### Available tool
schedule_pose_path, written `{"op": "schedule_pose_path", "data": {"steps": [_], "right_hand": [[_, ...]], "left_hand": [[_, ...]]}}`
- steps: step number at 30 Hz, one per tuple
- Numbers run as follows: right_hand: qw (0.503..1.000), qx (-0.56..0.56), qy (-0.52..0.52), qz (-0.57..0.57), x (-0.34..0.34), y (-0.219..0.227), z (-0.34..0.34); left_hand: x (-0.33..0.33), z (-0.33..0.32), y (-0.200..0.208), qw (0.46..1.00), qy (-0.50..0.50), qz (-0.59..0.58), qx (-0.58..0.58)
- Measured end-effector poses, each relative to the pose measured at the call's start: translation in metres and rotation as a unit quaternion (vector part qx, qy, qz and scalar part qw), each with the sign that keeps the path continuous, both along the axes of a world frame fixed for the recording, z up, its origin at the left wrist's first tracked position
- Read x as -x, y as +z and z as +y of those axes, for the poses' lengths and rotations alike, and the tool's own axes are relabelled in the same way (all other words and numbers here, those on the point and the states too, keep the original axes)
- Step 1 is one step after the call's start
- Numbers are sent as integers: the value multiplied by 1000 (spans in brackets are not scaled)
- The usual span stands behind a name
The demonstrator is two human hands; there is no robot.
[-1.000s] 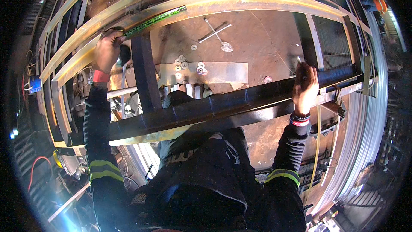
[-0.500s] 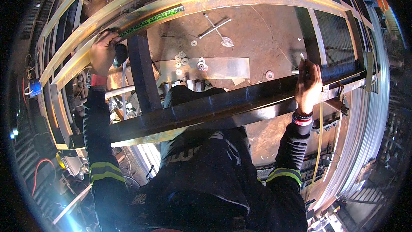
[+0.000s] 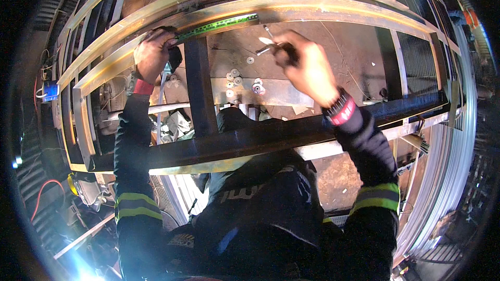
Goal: The person measures a metal frame structure using a tape measure and a marker. They repeatedly extend the tape measure across different sections of the frame, mark the metal with the marker, and reposition the tape to measure adjacent areas.
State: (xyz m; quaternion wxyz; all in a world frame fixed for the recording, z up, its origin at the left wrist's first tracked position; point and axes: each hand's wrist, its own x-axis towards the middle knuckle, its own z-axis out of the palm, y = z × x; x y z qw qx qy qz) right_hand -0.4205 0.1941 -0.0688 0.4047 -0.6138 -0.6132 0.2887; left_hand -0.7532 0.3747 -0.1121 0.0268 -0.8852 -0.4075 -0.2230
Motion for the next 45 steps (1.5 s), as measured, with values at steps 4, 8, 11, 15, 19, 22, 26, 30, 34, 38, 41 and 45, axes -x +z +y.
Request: {"op": "schedule_pose_path", "data": {"steps": [4, 8, 11, 15, 19, 22, 26, 30, 34, 38, 41, 45], "right_hand": [[994, -30, 29, -104, 38, -23, 77], [996, -8, 29, -89, 65, -34, 106], [996, 2, 16, -92, 74, -36, 110], [995, 6, 18, -101, 73, -45, 113], [991, -11, 32, -129, 83, -51, 103], [973, -152, 103, -142, 106, -35, 72], [975, -152, 87, -135, 117, -35, 60], [986, -111, 58, -112, 104, -40, 68], [989, -93, 36, -111, 99, -38, 65], [968, -212, 46, -125, 100, -54, 70], [966, -213, 55, -139, 97, -52, 67], [956, -232, 35, -174, 96, -58, 69]], "left_hand": [[2, 0, -1, 1000, 8, -8, 12], [-2, -2, 3, 1000, 14, 7, 26], [2, -1, 0, 1000, 13, 8, 11], [1, -2, 2, 1000, 12, 17, -4], [1, -2, 0, 1000, 21, 10, 10], [3, -1, -2, 1000, 8, 7, 0], [-1, -1, 4, 1000, 0, -2, 4], [-3, -1, 6, 999, -20, -27, 5], [-5, -1, 7, 999, -25, -21, -11], [-5, -2, 7, 1000, -19, -18, -11], [-6, -3, 8, 1000, -5, -16, 10], [-5, -3, 8, 1000, -2, -6, 29]]}}
